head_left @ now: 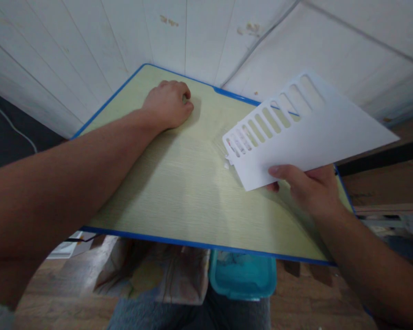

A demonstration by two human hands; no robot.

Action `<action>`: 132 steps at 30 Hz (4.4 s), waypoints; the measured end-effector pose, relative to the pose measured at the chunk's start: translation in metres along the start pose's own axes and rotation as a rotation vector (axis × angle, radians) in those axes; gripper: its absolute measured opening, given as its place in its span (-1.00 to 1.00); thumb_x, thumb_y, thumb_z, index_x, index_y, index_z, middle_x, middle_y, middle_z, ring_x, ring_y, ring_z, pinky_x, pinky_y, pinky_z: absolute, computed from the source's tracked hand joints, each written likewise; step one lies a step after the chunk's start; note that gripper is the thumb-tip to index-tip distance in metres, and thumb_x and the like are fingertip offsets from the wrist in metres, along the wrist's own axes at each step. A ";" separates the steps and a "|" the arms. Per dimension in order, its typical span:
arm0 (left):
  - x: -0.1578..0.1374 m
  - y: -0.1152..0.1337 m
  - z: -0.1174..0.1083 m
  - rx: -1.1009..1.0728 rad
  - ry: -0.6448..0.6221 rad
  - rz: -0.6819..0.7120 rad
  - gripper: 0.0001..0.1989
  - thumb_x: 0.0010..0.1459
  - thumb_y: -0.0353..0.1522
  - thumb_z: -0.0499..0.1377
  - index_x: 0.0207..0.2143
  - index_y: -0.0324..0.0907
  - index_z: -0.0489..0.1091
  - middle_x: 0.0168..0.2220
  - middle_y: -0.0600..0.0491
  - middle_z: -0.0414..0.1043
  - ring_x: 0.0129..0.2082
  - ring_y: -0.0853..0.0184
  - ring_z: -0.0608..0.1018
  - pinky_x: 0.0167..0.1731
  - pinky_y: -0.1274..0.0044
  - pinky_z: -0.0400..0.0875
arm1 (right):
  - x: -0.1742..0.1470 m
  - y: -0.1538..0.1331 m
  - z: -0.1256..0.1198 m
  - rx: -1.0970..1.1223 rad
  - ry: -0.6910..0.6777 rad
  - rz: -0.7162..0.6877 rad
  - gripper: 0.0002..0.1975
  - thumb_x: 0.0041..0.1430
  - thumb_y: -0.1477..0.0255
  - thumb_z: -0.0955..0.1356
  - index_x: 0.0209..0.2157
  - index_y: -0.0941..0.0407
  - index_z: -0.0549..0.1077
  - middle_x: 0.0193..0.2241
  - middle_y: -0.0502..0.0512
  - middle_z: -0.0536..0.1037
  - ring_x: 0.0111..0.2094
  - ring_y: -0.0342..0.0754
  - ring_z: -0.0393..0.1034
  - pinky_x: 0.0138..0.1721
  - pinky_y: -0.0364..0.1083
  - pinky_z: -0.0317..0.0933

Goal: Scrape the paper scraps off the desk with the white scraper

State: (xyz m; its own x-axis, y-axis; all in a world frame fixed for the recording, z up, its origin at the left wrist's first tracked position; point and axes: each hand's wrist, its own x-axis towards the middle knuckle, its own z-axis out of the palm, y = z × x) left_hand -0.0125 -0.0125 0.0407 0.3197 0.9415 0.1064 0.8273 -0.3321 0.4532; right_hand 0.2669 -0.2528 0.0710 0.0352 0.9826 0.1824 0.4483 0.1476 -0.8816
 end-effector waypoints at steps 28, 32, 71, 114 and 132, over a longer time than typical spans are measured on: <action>-0.004 0.010 0.002 0.137 0.070 0.056 -0.55 0.62 -0.32 0.12 0.37 -0.32 0.55 0.44 -0.19 0.51 0.44 0.01 0.43 0.47 0.18 0.30 | -0.047 -0.016 0.047 0.167 0.355 0.123 -0.71 0.11 0.22 0.61 -0.50 0.05 0.56 -0.62 0.02 0.58 -0.65 -0.02 0.44 -0.61 -0.07 0.39; 0.001 0.008 0.002 0.154 0.081 0.074 -0.55 0.59 -0.31 0.15 0.36 -0.30 0.58 0.42 -0.24 0.52 0.44 -0.10 0.45 0.44 0.10 0.37 | -0.080 -0.006 0.060 0.095 0.585 0.189 -0.65 0.15 0.12 0.61 -0.49 0.05 0.59 -0.57 0.10 0.66 -0.59 0.03 0.56 -0.46 -0.01 0.54; 0.009 -0.002 0.009 0.159 0.098 0.072 -0.54 0.48 -0.26 0.12 0.29 -0.19 0.59 0.38 -0.26 0.54 0.44 -0.17 0.47 0.45 0.12 0.37 | -0.107 -0.014 0.084 -0.073 0.390 0.197 -0.62 0.35 0.17 0.56 -0.52 0.01 0.62 -0.45 0.12 0.75 -0.30 0.14 0.72 -0.04 0.08 0.60; -0.006 0.014 -0.002 0.098 0.055 0.031 -0.61 0.62 -0.32 0.13 0.32 -0.31 0.54 0.42 -0.21 0.48 0.46 -0.06 0.39 0.49 0.15 0.23 | -0.128 -0.042 0.099 0.090 0.324 0.293 -0.79 0.18 0.27 0.66 -0.45 0.00 0.69 -0.52 0.03 0.71 -0.45 0.09 0.61 -0.20 0.08 0.65; 0.001 0.001 0.003 0.170 0.126 0.070 -0.57 0.46 -0.28 0.14 0.23 -0.15 0.65 0.34 -0.22 0.60 0.38 -0.17 0.53 0.39 0.09 0.44 | 0.082 0.019 -0.034 -0.086 0.420 0.370 -0.84 -0.12 0.38 0.44 -0.68 0.05 0.44 -0.75 0.16 0.49 -0.77 -0.06 0.28 -0.69 -0.09 0.18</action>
State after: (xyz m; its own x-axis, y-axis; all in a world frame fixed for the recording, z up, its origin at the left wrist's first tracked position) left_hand -0.0098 -0.0118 0.0383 0.3278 0.9118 0.2475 0.8745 -0.3919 0.2859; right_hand 0.3086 -0.1735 0.0844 0.5487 0.8350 0.0410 0.4091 -0.2253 -0.8842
